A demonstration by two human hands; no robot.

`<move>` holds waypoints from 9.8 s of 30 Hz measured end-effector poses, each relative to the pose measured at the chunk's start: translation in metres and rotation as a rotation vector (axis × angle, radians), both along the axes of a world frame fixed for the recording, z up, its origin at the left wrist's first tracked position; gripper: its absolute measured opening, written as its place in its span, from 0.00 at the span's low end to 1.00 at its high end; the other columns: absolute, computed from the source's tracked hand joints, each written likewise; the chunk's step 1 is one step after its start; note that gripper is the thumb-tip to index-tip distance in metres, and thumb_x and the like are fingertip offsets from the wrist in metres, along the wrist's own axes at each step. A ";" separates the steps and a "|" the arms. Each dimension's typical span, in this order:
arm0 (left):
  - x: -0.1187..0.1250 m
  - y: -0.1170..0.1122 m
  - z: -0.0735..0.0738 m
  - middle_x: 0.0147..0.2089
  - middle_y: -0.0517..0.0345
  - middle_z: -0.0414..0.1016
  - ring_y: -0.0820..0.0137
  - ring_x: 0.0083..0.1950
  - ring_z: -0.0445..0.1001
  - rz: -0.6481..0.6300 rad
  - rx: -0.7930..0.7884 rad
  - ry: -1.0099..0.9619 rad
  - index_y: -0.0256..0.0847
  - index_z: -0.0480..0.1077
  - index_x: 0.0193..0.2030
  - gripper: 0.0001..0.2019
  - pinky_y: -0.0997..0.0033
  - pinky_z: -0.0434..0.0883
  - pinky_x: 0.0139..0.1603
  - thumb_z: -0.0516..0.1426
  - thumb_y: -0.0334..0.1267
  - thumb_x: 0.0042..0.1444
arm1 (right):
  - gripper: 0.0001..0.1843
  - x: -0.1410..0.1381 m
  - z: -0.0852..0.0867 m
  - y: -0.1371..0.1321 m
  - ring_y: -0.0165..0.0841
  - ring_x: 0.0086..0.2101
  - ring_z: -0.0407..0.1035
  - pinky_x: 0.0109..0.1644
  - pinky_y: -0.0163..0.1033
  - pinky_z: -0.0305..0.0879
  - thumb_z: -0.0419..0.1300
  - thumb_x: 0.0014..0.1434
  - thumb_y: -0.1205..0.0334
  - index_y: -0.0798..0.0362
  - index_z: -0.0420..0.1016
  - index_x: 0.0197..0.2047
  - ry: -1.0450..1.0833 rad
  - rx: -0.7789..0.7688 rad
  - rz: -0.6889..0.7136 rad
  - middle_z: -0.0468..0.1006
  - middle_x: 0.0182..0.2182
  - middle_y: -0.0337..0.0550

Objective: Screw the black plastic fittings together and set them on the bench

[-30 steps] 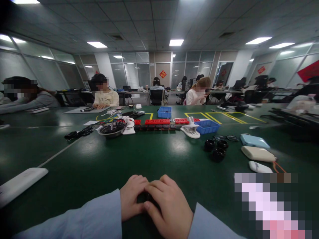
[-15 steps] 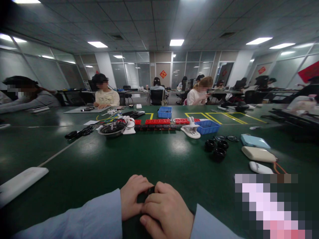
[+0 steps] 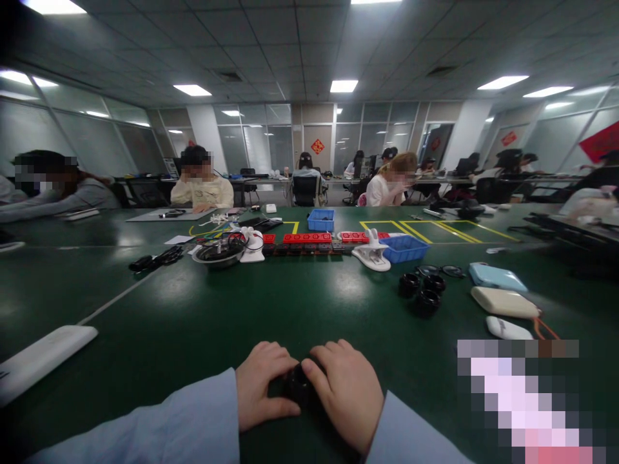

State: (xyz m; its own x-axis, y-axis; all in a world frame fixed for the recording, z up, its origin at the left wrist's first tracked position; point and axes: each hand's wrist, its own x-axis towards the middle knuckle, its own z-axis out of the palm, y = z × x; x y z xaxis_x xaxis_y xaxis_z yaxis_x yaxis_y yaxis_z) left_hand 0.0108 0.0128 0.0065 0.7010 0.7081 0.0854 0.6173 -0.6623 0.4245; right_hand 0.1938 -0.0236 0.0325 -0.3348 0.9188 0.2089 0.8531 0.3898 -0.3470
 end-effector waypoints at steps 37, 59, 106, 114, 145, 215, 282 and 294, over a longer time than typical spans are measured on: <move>0.001 0.000 -0.007 0.32 0.59 0.67 0.67 0.35 0.64 -0.005 0.078 0.006 0.39 0.66 0.32 0.19 0.67 0.59 0.38 0.56 0.56 0.49 | 0.12 -0.010 0.007 -0.013 0.37 0.36 0.61 0.39 0.43 0.61 0.55 0.53 0.71 0.53 0.70 0.41 0.184 -0.052 0.154 0.68 0.34 0.45; 0.003 -0.001 -0.004 0.31 0.59 0.67 0.67 0.35 0.64 0.001 0.062 -0.009 0.39 0.67 0.32 0.17 0.67 0.60 0.38 0.59 0.52 0.48 | 0.15 -0.008 0.007 -0.015 0.37 0.37 0.60 0.41 0.44 0.60 0.52 0.54 0.74 0.53 0.67 0.45 0.158 -0.079 0.219 0.67 0.37 0.45; 0.002 0.001 -0.001 0.32 0.60 0.68 0.67 0.37 0.64 -0.012 0.018 0.040 0.42 0.70 0.37 0.13 0.66 0.59 0.39 0.59 0.46 0.46 | 0.15 -0.006 0.000 -0.014 0.32 0.28 0.57 0.33 0.41 0.49 0.49 0.58 0.63 0.53 0.67 0.22 0.094 0.085 0.488 0.71 0.21 0.40; 0.001 0.000 0.001 0.32 0.60 0.68 0.66 0.36 0.65 0.004 -0.018 -0.012 0.43 0.70 0.39 0.19 0.66 0.59 0.39 0.62 0.52 0.43 | 0.19 0.008 -0.004 0.005 0.36 0.35 0.64 0.41 0.43 0.55 0.42 0.65 0.57 0.55 0.72 0.41 0.055 0.060 0.084 0.75 0.34 0.45; 0.003 0.000 -0.003 0.30 0.61 0.67 0.68 0.35 0.64 0.008 0.026 0.035 0.39 0.67 0.31 0.16 0.68 0.59 0.38 0.61 0.49 0.45 | 0.09 -0.004 0.008 -0.010 0.34 0.36 0.62 0.40 0.40 0.60 0.56 0.56 0.67 0.53 0.72 0.41 0.143 0.008 0.202 0.72 0.33 0.42; 0.000 0.003 -0.005 0.32 0.59 0.69 0.65 0.36 0.66 -0.009 0.025 0.026 0.40 0.69 0.34 0.16 0.66 0.60 0.39 0.60 0.50 0.47 | 0.25 0.008 0.001 0.003 0.32 0.27 0.58 0.33 0.38 0.53 0.40 0.64 0.54 0.55 0.71 0.27 -0.057 0.089 0.267 0.73 0.24 0.44; 0.001 -0.002 0.000 0.31 0.60 0.68 0.67 0.36 0.66 0.030 0.003 -0.008 0.42 0.69 0.40 0.16 0.66 0.59 0.39 0.60 0.48 0.46 | 0.13 0.016 -0.002 0.007 0.34 0.37 0.64 0.40 0.40 0.65 0.55 0.54 0.66 0.53 0.62 0.45 0.582 0.300 0.087 0.66 0.39 0.45; -0.011 0.011 -0.007 0.40 0.54 0.68 0.61 0.44 0.65 0.145 0.074 -0.038 0.41 0.69 0.42 0.16 0.60 0.61 0.45 0.60 0.45 0.47 | 0.11 0.024 0.001 0.017 0.36 0.37 0.62 0.41 0.41 0.59 0.60 0.49 0.70 0.53 0.59 0.25 0.421 0.240 0.011 0.68 0.33 0.43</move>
